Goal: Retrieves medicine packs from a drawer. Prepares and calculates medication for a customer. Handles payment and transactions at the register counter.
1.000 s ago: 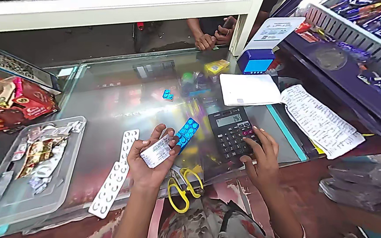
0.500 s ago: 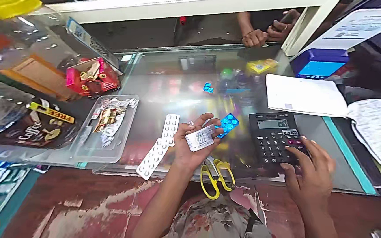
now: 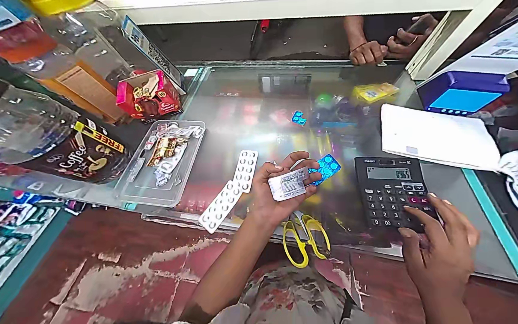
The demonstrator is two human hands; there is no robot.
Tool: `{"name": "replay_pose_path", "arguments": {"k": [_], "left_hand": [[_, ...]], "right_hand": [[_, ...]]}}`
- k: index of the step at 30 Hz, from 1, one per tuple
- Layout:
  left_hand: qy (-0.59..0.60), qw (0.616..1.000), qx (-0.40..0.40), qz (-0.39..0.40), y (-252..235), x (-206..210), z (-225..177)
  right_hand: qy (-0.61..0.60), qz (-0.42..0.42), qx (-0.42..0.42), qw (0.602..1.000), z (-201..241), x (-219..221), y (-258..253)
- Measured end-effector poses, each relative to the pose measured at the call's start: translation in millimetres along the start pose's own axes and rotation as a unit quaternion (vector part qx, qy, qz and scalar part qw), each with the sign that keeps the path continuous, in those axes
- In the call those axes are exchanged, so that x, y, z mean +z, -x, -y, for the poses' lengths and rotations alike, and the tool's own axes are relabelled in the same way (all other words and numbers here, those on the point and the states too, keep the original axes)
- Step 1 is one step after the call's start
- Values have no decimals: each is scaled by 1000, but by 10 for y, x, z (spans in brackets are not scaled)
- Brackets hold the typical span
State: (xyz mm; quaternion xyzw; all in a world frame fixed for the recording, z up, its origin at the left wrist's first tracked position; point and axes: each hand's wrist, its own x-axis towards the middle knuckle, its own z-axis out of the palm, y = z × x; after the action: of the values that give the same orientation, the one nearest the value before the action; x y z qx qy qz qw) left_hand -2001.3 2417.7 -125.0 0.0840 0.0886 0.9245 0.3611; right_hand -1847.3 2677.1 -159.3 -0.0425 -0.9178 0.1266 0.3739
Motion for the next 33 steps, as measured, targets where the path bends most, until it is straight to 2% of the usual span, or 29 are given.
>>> {"name": "replay_pose_path", "arguments": {"k": [20,23,27,30,33], "left_hand": [[20,1000,-1,6,-5,0,-3],[-27,999,0,33,-36,-34,13],[-151,987,28,49,-56,-84,57],[-153,986,36,51,-57,-86,48],[-97,993,31,52,-57,-95,43]], "right_hand": [[4,7,-2,1000,39,9,4],[6,4,-2,1000,33,17,11],[5,-3,0,1000,30,9,6],[4,-7,-2,1000,29,5,5],[3,-7,-3,1000,31,6,4]]}}
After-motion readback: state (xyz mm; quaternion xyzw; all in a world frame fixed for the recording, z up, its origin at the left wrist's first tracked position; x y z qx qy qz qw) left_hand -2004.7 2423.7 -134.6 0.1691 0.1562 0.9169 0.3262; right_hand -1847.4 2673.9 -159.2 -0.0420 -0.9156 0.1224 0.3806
